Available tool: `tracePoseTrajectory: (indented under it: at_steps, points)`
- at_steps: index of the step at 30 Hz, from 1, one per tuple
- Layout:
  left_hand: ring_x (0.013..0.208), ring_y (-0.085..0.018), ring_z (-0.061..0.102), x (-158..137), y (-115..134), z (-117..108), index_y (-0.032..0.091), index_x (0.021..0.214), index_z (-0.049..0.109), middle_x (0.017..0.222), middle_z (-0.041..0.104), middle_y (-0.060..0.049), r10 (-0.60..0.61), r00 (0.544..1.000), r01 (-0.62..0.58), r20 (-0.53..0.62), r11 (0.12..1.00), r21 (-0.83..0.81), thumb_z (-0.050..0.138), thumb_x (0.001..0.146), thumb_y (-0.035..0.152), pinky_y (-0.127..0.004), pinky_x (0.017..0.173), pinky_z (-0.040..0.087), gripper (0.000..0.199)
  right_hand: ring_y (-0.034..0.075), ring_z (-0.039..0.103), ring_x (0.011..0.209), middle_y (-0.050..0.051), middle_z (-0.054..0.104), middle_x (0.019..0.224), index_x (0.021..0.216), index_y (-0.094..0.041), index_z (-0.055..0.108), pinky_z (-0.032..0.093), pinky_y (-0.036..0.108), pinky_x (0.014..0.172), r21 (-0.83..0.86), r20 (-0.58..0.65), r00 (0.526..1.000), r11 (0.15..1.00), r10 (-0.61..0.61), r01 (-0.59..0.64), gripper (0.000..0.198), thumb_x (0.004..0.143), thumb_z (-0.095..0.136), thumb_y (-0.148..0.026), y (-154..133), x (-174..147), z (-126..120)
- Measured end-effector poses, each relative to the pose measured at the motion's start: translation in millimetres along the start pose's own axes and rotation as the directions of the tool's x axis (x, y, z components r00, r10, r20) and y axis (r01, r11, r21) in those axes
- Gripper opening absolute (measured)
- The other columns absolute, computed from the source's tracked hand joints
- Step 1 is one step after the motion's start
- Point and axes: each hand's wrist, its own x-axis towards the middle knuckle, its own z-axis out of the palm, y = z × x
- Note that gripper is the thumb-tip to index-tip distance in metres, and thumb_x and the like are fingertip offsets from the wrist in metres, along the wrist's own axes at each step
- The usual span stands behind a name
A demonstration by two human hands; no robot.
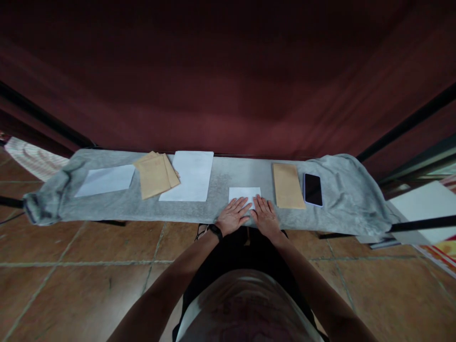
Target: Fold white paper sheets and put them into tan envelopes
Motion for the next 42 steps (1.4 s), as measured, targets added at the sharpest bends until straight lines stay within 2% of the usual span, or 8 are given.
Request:
tracePoseTrajectory:
  at_steps: [9,14,20,24,29,34,37,42]
  points:
    - [0.153,-0.022,0.022,-2,2,-5,0.028,0.157,0.031,0.165,0.028,-0.006,0.008,1.0,-0.008,0.012,1.0,-0.006,0.04,0.103,0.053,-0.045,0.126,0.015,0.06,0.031,0.04,0.144,0.013,0.034,0.161,0.155,-0.019,0.038,0.028,0.053,0.118,0.001,0.009,1.0,1.0,-0.014,0.014,0.054,0.105,0.038,-0.04,3,-3,-4]
    - [0.153,-0.023,0.022,-5,6,-4,0.022,0.157,0.031,0.165,0.028,-0.011,0.0,1.0,0.0,-0.002,1.0,-0.013,0.039,0.103,0.053,-0.046,0.126,0.016,0.063,0.03,0.037,0.145,0.014,0.036,0.161,0.155,-0.019,0.037,0.026,0.052,0.119,0.003,0.019,1.0,1.0,-0.006,0.006,0.055,0.105,0.037,-0.041,5,-9,-7]
    - [0.155,-0.024,0.015,3,21,5,0.009,0.156,0.028,0.165,0.024,-0.015,-0.001,1.0,0.001,-0.026,0.999,-0.032,0.034,0.104,0.051,-0.045,0.126,0.014,0.067,0.03,0.037,0.146,0.012,0.036,0.161,0.155,-0.019,0.036,0.025,0.052,0.119,0.006,0.02,1.0,1.0,0.0,0.0,0.055,0.106,0.036,-0.041,5,-10,-6]
    - [0.155,-0.023,0.016,14,29,6,0.009,0.157,0.026,0.165,0.024,-0.015,-0.019,1.0,0.019,-0.009,0.999,-0.043,0.033,0.104,0.049,-0.045,0.127,0.014,0.067,0.03,0.037,0.145,0.013,0.037,0.16,0.155,-0.017,0.035,0.024,0.052,0.119,0.012,0.016,1.0,1.0,0.009,-0.01,0.055,0.105,0.036,-0.041,4,-9,-5]
    - [0.153,-0.024,0.02,9,16,2,0.009,0.158,0.024,0.163,0.027,-0.016,-0.153,0.988,0.151,-0.023,0.986,-0.065,0.031,0.103,0.055,-0.044,0.126,0.02,0.071,0.03,0.039,0.144,0.013,0.038,0.16,0.155,-0.017,0.036,0.025,0.052,0.119,0.032,-0.002,1.0,0.999,0.016,-0.016,0.055,0.105,0.038,-0.039,4,-9,-5]
    - [0.152,-0.028,0.025,-2,-11,0,0.008,0.159,0.02,0.162,0.03,-0.019,-0.316,0.946,0.311,-0.078,0.948,-0.065,0.028,0.103,0.054,-0.049,0.124,0.023,0.073,0.03,0.038,0.145,0.012,0.039,0.159,0.156,-0.018,0.035,0.024,0.052,0.12,0.045,-0.007,1.0,0.999,0.029,-0.029,0.056,0.104,0.038,-0.041,4,-8,-5]
    - [0.152,-0.03,0.025,5,-11,1,0.006,0.157,0.025,0.161,0.032,-0.019,-0.386,0.919,0.382,-0.076,0.922,-0.057,0.027,0.104,0.053,-0.049,0.125,0.021,0.071,0.03,0.039,0.144,0.012,0.037,0.16,0.155,-0.017,0.036,0.024,0.052,0.12,0.045,0.002,1.0,0.999,0.031,-0.031,0.056,0.104,0.038,-0.041,3,-8,-4]
    - [0.153,-0.025,0.022,37,8,10,0.015,0.157,0.032,0.163,0.031,-0.011,-0.263,0.965,0.262,-0.006,0.961,-0.088,0.026,0.105,0.05,-0.047,0.126,0.018,0.063,0.03,0.039,0.144,0.013,0.038,0.16,0.154,-0.015,0.038,0.025,0.053,0.119,0.037,-0.005,1.0,0.999,0.029,-0.029,0.056,0.104,0.038,-0.04,3,-8,-2]
